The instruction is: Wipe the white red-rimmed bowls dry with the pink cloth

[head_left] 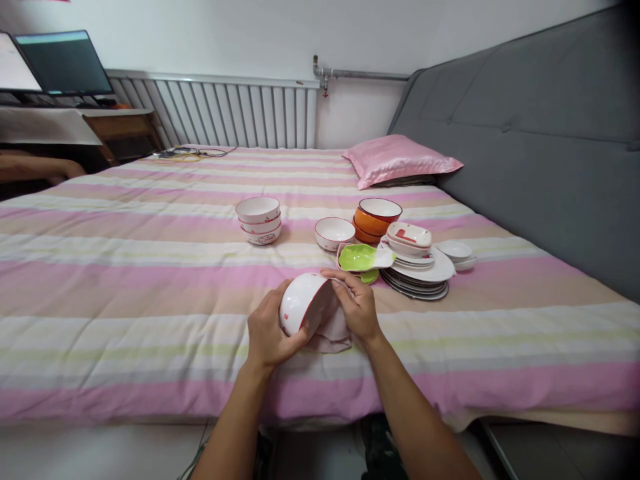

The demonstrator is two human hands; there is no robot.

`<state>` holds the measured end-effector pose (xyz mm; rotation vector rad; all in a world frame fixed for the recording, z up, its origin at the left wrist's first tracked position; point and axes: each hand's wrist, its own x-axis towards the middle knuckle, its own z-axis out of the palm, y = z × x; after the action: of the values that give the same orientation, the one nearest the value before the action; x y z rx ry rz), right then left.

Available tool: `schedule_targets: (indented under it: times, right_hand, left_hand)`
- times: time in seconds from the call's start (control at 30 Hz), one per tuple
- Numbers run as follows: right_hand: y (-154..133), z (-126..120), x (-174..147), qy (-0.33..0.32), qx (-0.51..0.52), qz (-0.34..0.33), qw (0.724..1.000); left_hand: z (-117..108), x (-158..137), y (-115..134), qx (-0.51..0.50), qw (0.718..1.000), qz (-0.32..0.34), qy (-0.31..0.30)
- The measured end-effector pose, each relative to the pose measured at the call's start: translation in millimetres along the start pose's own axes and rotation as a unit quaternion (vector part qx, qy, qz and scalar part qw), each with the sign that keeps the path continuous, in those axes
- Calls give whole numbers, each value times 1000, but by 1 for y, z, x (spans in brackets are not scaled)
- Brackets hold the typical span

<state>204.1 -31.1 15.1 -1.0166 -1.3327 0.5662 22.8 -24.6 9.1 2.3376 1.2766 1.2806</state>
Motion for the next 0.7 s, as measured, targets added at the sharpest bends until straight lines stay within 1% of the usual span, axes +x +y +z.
schedule_targets:
  times: [0.5, 0.7]
  right_hand:
    - [1, 2, -3, -18, -21, -15, 1000]
    - [2, 3, -2, -13, -17, 16, 1000]
  left_hand:
    - [0, 0, 0, 2, 1000, -10, -1]
    - [1, 0, 0, 8, 1000, -7, 1]
